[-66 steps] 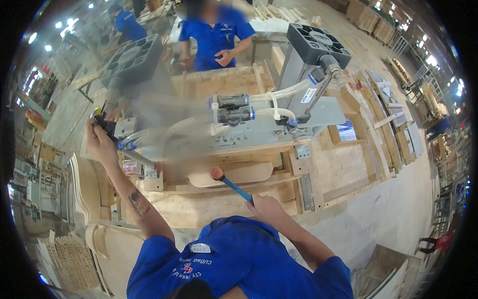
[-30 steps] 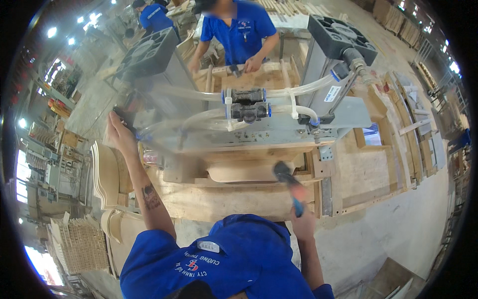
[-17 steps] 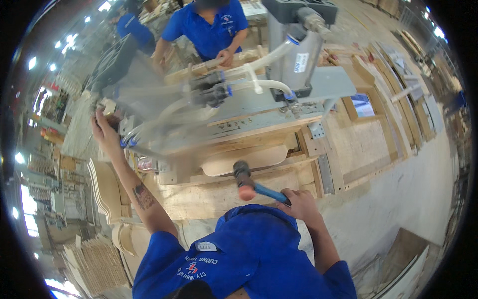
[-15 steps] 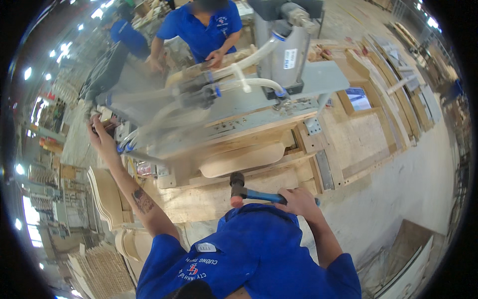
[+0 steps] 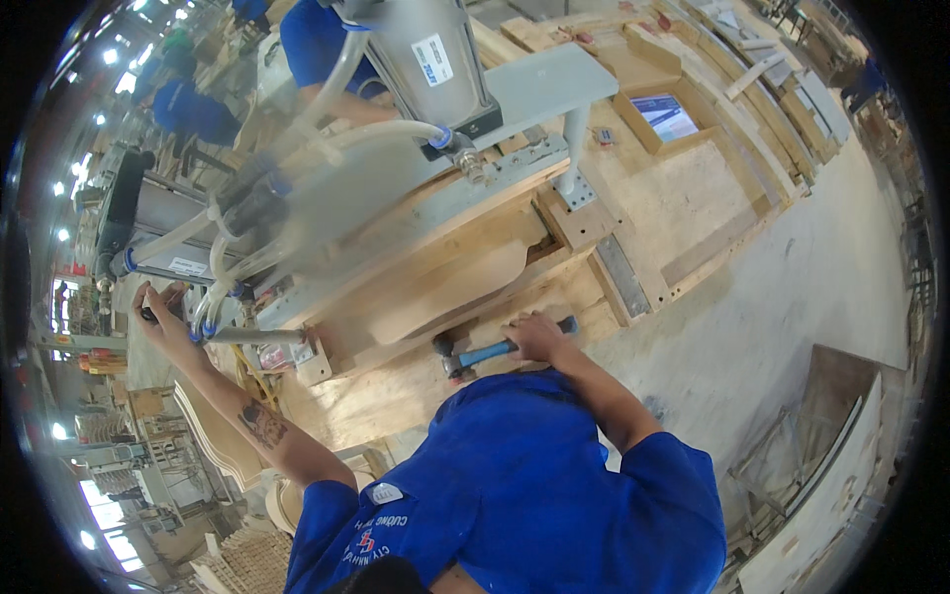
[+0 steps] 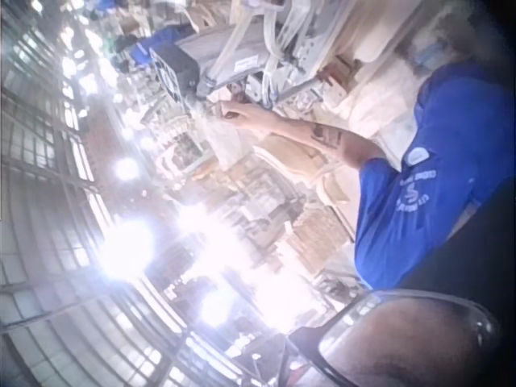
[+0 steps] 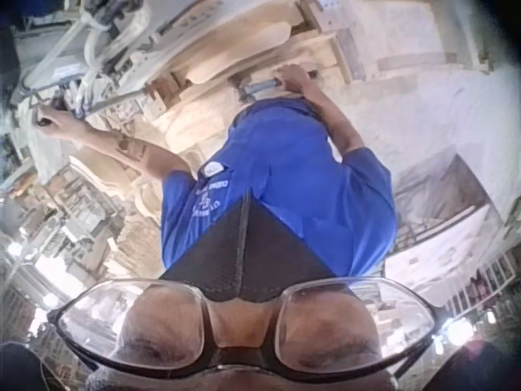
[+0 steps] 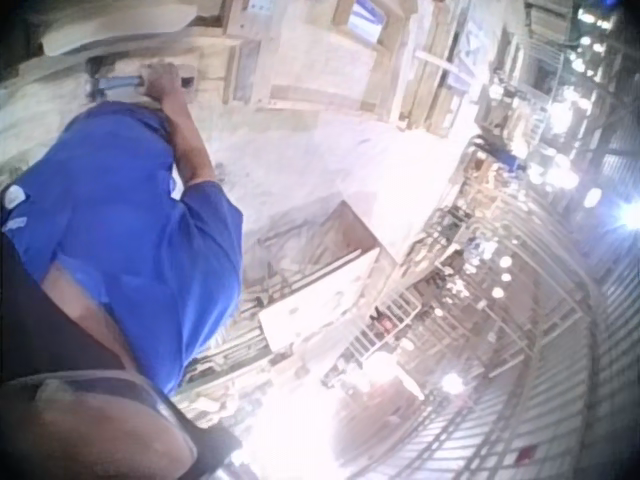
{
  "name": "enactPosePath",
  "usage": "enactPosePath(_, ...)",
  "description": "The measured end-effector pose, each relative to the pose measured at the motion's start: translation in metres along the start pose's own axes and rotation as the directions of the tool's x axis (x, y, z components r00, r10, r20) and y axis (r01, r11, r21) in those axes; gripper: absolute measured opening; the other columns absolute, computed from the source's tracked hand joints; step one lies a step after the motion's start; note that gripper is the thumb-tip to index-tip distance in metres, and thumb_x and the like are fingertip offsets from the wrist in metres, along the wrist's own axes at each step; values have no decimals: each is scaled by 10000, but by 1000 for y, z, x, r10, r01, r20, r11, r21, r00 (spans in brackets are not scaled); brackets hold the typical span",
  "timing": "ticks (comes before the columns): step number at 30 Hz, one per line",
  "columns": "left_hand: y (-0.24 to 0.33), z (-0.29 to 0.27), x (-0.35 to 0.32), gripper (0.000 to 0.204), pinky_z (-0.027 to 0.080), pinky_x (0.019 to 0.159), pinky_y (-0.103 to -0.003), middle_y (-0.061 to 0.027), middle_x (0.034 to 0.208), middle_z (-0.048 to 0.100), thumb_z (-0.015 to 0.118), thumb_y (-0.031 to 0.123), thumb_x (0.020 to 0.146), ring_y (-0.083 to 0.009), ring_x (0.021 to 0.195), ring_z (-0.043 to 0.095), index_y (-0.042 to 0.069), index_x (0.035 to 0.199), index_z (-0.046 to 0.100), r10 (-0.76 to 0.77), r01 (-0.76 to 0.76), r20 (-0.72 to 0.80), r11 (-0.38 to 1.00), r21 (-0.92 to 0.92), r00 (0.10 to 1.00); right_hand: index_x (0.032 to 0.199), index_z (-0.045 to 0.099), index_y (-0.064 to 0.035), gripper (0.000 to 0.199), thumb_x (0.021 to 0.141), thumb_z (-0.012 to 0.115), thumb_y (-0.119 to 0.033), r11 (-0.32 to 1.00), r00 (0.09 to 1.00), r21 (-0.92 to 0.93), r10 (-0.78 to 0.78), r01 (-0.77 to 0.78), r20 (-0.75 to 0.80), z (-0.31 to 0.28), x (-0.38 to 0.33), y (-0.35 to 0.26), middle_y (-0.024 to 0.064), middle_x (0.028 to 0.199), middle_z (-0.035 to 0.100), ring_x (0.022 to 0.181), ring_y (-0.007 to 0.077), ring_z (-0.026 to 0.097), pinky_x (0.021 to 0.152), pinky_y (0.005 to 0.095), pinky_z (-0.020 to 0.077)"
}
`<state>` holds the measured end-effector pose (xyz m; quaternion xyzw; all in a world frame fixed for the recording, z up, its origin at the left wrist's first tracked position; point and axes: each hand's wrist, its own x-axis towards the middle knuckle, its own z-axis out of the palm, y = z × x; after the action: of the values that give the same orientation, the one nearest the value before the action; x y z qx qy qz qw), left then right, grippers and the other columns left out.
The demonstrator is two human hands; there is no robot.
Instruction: The person repeatedly places curved wooden pieces into a shaping jig, activates the machine, and uses a hammer to tap the wood into position. They remove finished pieces and stack them nearby while continuing the cycle with new pieces.
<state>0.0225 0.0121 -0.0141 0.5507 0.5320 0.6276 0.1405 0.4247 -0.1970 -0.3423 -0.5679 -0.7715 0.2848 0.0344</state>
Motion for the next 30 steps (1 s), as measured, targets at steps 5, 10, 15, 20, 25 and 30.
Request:
enactPosePath(5,-1,-1,-1,269,513,768,-296,-155,862,672,524,222,995,-189,809,650,8,1158,522,22,-16,-65,995,96,998,1082,642,-148,430,719,744,-354,998,967,-45,-48,38,-250,17,-9,11,97,1032,593,1063,311,526,935,464,420)
enactPosePath(10,-1,0,-2,262,486,689,-261,-106,840,651,566,215,977,-150,746,609,12,1142,542,80,-74,-60,992,102,995,1077,627,-152,371,768,709,-340,985,953,99,162,-141,-256,35,-11,6,137,938,671,953,333,620,879,481,448)
enactPosePath(15,0,-3,-4,265,467,684,-270,-76,826,632,597,204,957,-133,735,579,18,1141,556,87,-81,-77,994,78,993,1027,604,-138,318,799,680,-347,948,941,142,305,-285,-147,36,-11,2,173,735,670,770,344,670,688,478,514)
enactPosePath(20,2,2,-6,246,497,703,-264,-126,817,670,577,179,966,-157,744,631,7,1138,537,78,-78,-52,997,2,996,847,623,-69,313,801,683,-373,883,951,372,309,-285,-5,29,2,18,179,712,653,710,366,645,633,454,498)
enactPosePath(25,9,3,-4,228,495,718,-256,-137,787,676,566,176,972,-148,737,632,-2,1114,544,103,-98,-62,992,77,993,753,639,-4,373,835,666,-366,876,991,469,133,-111,-14,38,15,34,189,699,625,632,351,589,599,420,460)
enactPosePath(30,11,6,-5,258,501,696,-263,-135,769,668,572,188,967,-157,709,633,-26,1109,545,85,-75,-108,992,98,990,778,636,22,370,899,603,-326,654,954,710,285,-261,88,42,21,45,173,645,594,574,258,581,579,372,452)
